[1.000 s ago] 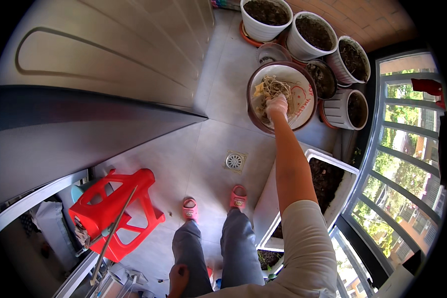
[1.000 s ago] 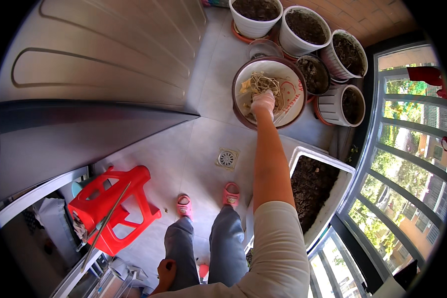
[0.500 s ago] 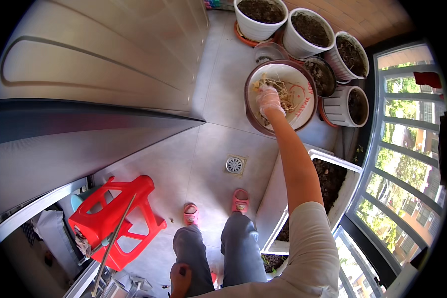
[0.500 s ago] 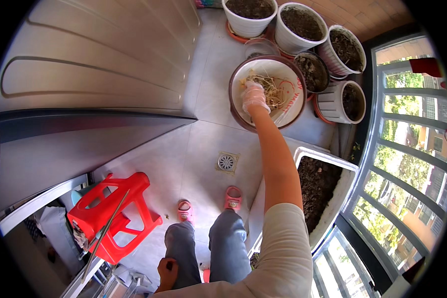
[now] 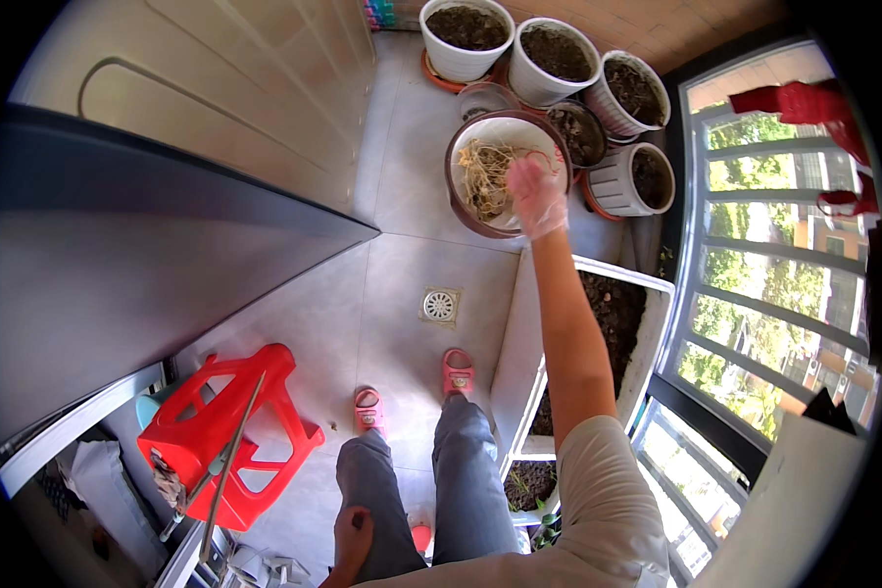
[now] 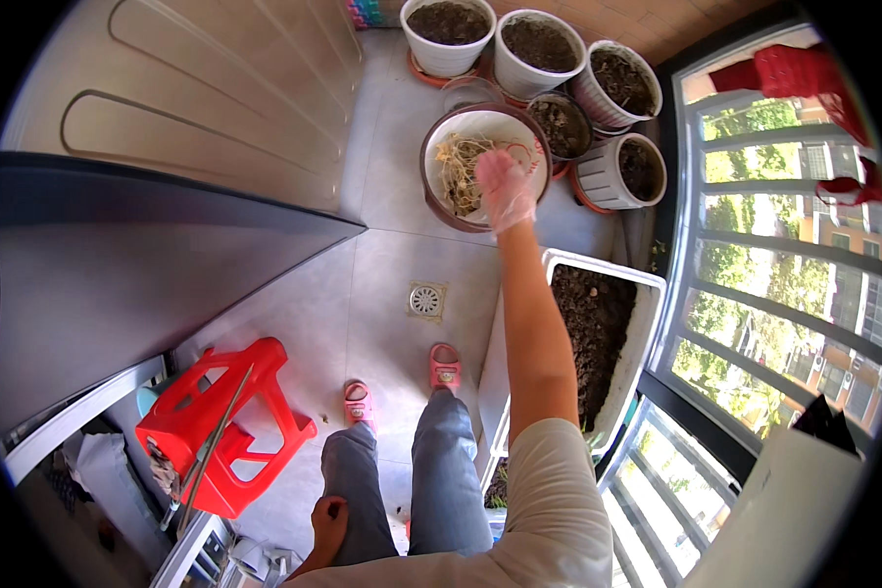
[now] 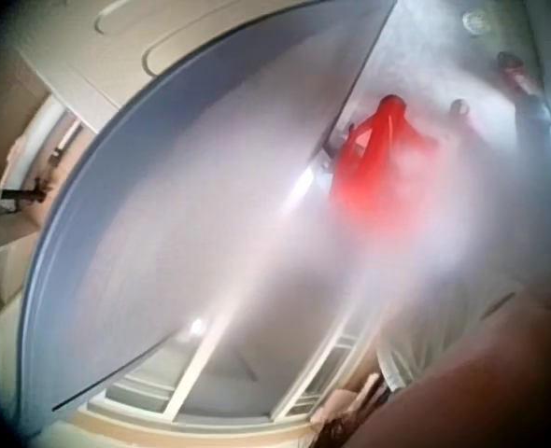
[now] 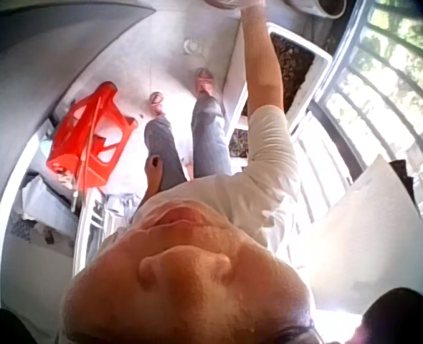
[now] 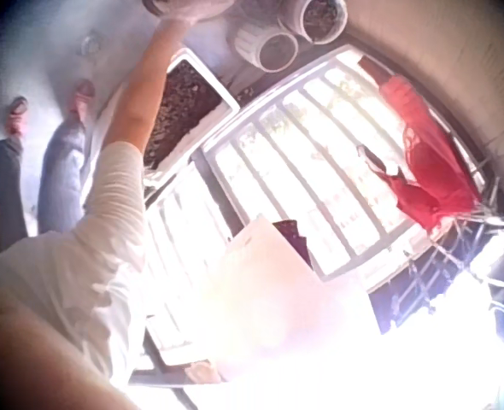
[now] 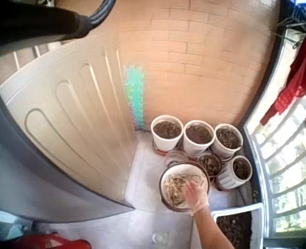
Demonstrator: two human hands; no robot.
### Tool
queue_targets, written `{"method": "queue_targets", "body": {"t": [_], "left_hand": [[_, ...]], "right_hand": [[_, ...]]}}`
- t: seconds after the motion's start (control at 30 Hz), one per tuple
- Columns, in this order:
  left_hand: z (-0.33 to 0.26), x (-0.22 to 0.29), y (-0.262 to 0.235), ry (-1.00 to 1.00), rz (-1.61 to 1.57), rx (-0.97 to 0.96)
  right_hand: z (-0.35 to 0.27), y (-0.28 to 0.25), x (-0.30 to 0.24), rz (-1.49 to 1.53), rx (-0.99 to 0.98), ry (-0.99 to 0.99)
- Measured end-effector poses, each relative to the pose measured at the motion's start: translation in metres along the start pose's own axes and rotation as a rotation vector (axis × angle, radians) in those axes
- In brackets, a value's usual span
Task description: The person prunes dried and withered plant stems on a balcony. They remove dry leaves and stems by hand, placing the debris into a nearby container. The person also handles a green leafy vine, trimming it and placing the cuttings into a pot.
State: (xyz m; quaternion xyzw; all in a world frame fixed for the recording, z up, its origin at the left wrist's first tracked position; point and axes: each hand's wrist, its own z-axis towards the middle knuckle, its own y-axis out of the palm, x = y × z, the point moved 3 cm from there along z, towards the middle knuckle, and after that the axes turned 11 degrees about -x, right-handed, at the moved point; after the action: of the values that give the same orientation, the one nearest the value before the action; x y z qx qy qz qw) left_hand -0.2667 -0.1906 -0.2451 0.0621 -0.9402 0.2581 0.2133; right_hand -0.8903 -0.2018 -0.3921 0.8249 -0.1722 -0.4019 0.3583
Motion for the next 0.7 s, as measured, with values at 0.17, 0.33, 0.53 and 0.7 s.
{"method": "queue_targets", "body": {"t": [0.17, 0.33, 0.53, 0.7], "left_hand": [[-0.019, 0.012, -0.021, 0.271, 0.204, -0.061], [-0.038, 0.013, -0.056, 0.617, 0.335, -0.285], [-0.082, -0.030, -0.097, 0.808, 0.826, -0.646], [-0.046, -0.093, -0.097, 0.903, 1.073, -0.885]], "right_hand": [[-0.107, 0.008, 0.039, -0.088, -0.064, 0.179], [-0.261, 0.038, 0.065, -0.092, -0.108, 0.282], [-0.484, 0.073, 0.089, -0.345, 0.127, 0.536], [-0.629, 0.079, 0.096, -0.423, 0.212, 0.505]]}}
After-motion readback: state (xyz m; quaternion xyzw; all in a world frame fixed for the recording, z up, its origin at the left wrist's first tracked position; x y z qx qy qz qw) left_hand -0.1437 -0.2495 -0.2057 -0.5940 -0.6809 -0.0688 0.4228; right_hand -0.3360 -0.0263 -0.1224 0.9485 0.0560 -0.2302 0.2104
